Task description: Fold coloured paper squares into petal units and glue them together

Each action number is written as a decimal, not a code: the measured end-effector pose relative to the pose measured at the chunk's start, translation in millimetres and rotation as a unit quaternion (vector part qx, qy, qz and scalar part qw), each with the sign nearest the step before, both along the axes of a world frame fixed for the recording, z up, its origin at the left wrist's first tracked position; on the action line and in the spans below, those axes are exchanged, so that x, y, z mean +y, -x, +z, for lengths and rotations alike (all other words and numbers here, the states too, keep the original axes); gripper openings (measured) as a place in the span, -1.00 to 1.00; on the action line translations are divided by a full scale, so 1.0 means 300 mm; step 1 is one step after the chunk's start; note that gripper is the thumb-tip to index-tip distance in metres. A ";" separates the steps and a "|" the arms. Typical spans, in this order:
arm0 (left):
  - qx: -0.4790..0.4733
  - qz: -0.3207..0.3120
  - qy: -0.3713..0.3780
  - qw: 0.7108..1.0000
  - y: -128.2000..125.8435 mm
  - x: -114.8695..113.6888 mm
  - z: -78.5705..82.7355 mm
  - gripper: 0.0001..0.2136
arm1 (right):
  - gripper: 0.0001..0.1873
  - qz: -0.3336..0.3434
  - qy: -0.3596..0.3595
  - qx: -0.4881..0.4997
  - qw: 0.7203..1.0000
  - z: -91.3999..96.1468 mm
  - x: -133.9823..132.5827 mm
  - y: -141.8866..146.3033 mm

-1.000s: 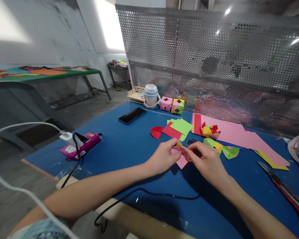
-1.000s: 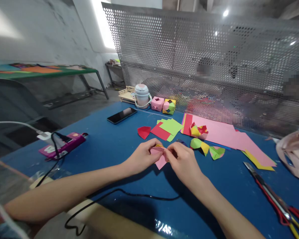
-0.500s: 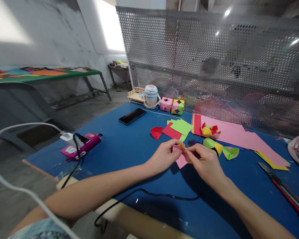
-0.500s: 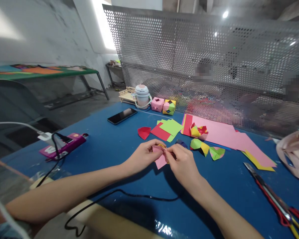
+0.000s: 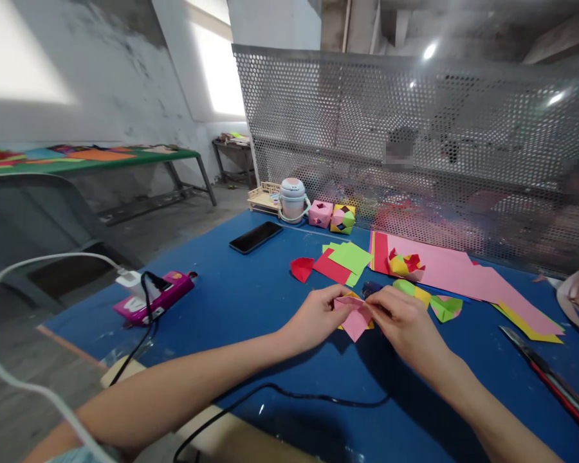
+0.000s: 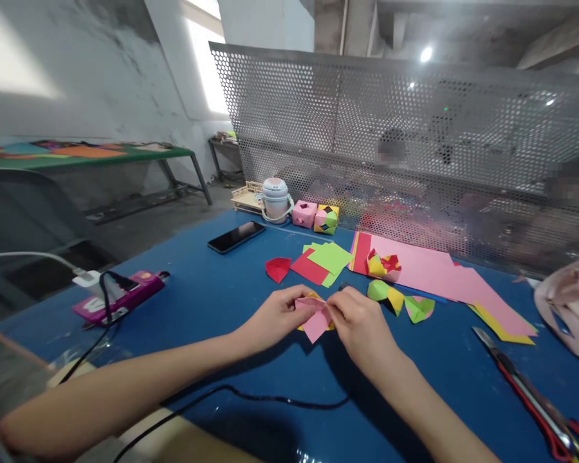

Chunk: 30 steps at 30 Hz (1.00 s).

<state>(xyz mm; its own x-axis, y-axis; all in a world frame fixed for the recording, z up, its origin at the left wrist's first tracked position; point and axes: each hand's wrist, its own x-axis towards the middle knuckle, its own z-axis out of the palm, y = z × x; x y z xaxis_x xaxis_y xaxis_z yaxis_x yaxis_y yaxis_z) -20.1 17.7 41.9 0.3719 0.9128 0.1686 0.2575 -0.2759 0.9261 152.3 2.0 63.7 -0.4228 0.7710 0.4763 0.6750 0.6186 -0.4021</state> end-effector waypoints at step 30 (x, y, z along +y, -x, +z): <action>0.000 0.019 -0.043 0.999 0.003 -0.004 0.004 -0.88 | -0.78 -0.017 0.007 0.042 0.999 -0.015 -0.022 0.046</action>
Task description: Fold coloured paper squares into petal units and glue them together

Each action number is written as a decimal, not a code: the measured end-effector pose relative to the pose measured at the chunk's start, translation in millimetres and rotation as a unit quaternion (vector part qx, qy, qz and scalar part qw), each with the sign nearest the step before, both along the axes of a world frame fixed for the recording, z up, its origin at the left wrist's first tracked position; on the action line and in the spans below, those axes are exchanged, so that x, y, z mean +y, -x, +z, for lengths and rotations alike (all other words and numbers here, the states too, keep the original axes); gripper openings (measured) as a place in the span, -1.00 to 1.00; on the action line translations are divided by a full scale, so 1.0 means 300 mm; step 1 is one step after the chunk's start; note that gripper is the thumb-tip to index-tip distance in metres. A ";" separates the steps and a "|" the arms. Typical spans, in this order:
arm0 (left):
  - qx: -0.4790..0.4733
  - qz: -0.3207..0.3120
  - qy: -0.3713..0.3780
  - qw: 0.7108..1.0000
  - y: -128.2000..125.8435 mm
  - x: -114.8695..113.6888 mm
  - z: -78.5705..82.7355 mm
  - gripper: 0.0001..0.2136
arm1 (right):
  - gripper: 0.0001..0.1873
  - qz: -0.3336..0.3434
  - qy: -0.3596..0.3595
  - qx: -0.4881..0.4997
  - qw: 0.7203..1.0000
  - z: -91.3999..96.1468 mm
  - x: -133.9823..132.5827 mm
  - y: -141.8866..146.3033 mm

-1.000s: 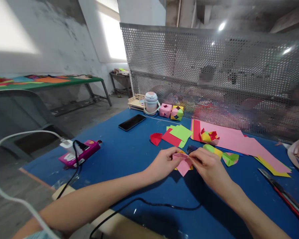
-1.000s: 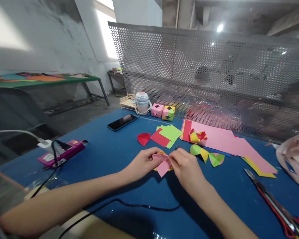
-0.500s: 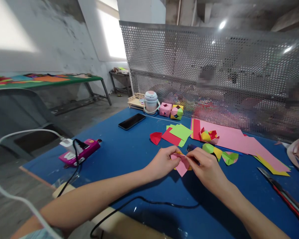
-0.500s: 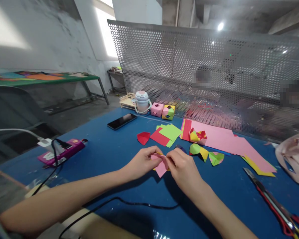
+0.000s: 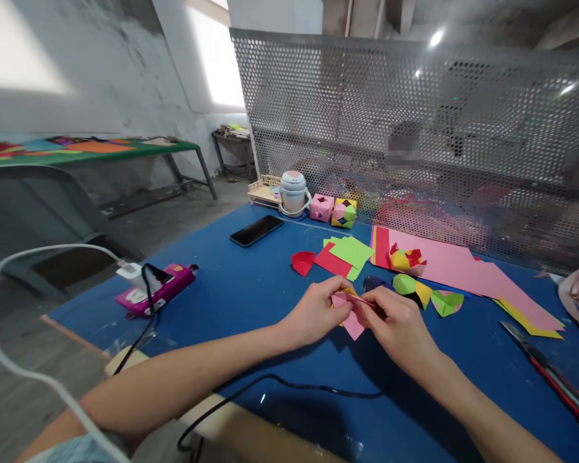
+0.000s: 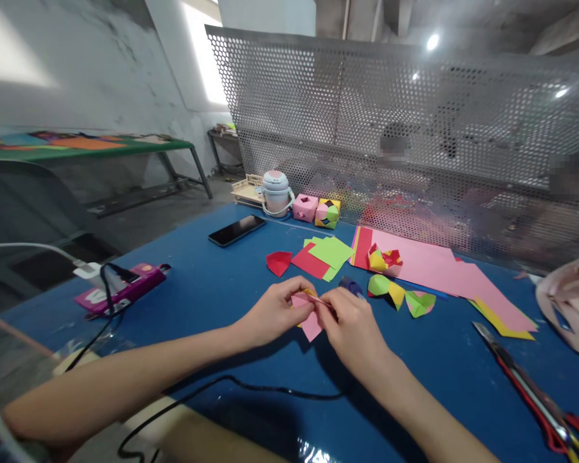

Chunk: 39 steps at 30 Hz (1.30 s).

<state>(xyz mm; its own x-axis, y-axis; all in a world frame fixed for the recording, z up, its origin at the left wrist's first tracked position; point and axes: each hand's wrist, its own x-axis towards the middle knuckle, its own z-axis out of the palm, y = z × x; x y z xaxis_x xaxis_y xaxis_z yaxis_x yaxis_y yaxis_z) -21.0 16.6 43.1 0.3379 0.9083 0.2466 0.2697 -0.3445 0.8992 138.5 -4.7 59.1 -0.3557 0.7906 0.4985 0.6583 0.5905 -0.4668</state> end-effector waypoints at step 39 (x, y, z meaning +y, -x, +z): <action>-0.017 -0.048 0.090 0.995 0.000 -0.007 0.014 -0.88 | -0.81 0.028 -0.030 -0.044 0.998 0.000 -0.002 -0.021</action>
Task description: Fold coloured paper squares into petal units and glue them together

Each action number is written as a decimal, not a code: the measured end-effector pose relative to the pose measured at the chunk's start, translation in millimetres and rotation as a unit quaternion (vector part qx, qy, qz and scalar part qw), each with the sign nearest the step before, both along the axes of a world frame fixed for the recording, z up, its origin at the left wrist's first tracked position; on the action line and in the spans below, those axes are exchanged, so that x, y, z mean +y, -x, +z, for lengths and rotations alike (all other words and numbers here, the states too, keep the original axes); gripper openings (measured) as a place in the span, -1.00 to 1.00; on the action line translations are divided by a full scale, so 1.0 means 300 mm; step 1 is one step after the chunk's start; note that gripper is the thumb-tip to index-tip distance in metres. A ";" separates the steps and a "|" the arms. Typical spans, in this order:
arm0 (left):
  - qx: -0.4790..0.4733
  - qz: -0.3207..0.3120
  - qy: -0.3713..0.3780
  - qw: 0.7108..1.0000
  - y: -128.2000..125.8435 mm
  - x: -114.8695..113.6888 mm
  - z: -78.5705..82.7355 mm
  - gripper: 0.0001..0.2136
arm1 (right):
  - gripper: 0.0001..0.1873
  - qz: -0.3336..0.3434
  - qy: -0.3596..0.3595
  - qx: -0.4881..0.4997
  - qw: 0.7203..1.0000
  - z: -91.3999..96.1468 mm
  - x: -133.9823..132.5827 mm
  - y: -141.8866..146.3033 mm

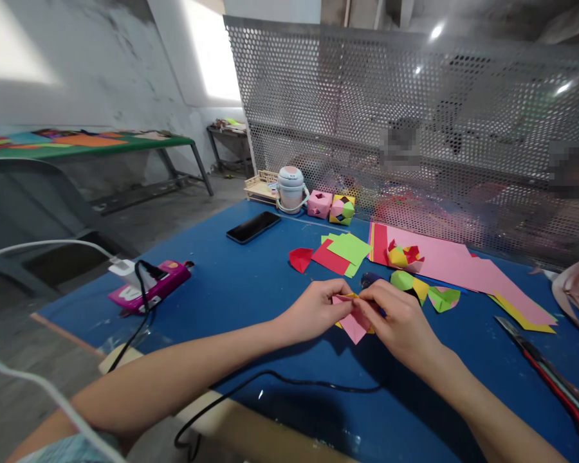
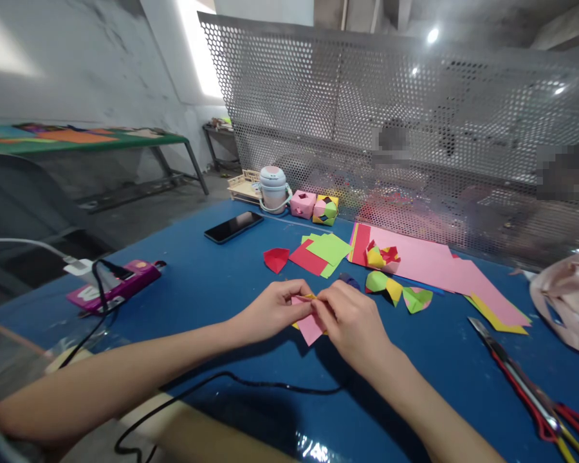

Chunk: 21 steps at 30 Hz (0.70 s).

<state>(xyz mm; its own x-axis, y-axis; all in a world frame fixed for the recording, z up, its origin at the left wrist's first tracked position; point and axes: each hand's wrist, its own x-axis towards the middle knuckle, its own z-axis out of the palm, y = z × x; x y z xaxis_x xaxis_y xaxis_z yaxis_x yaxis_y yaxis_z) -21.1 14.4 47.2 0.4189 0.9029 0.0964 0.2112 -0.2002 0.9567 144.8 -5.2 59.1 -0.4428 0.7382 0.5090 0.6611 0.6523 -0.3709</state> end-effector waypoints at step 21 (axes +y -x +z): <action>0.025 -0.039 0.032 0.998 0.016 0.021 -0.004 -0.93 | -0.82 0.028 -0.011 0.024 0.999 -0.009 -0.001 0.009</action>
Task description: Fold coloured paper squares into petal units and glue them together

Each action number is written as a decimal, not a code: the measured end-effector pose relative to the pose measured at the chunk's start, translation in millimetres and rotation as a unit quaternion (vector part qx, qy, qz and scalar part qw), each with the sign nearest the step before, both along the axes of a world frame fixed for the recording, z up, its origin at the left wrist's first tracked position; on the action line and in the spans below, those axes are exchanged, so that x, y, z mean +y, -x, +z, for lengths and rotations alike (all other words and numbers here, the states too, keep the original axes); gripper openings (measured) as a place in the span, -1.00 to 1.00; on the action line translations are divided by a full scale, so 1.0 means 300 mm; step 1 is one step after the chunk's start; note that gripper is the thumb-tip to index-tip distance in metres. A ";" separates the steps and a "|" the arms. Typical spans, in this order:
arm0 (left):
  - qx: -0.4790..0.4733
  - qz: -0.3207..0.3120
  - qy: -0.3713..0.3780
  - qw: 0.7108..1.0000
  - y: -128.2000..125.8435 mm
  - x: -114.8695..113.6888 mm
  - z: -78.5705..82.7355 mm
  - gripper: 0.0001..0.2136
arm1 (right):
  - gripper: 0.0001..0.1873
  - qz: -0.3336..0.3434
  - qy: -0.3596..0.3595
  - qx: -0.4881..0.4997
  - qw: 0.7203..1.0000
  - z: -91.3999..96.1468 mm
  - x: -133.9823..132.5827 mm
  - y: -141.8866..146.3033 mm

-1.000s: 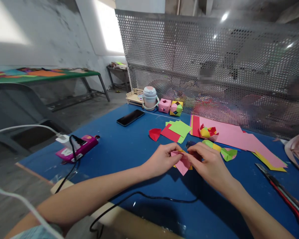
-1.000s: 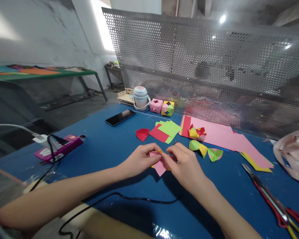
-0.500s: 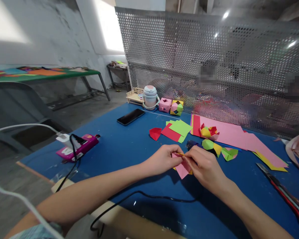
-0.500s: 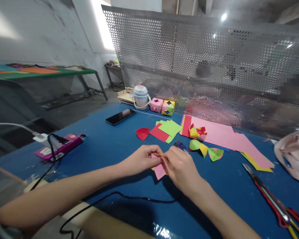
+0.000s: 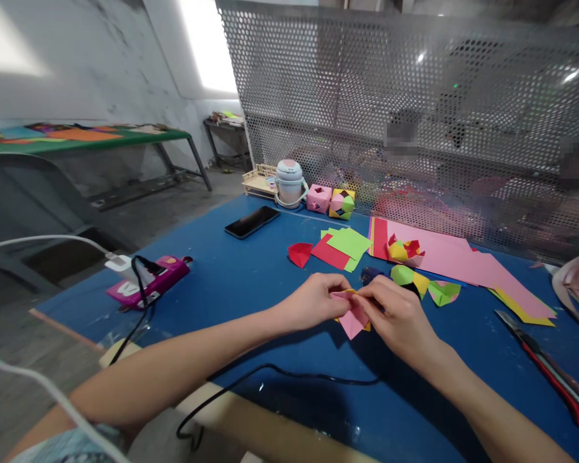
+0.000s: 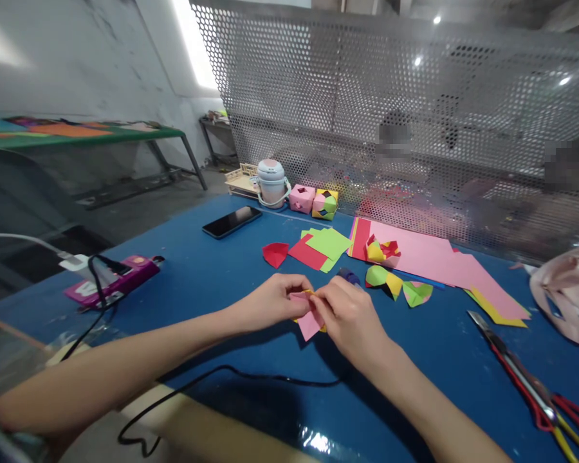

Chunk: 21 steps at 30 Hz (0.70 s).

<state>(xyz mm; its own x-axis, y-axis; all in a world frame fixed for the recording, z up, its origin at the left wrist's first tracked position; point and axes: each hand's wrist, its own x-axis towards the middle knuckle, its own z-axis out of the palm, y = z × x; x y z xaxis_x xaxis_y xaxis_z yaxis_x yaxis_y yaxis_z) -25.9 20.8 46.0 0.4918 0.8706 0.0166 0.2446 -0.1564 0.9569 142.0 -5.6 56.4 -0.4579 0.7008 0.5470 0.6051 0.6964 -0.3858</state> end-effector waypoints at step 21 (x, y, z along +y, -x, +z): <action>-0.013 0.050 -0.065 0.997 -0.010 -0.017 0.001 -0.88 | -0.81 -0.053 0.029 0.029 0.998 -0.013 -0.005 0.014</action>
<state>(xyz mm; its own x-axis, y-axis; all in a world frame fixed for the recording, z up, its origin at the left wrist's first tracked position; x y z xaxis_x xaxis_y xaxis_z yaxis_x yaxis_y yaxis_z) -22.8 15.7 46.3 0.3997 0.9052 0.1443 0.2404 -0.2554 0.9365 137.9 -7.1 52.6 -0.3486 0.7748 0.5274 0.6502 0.6052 -0.4593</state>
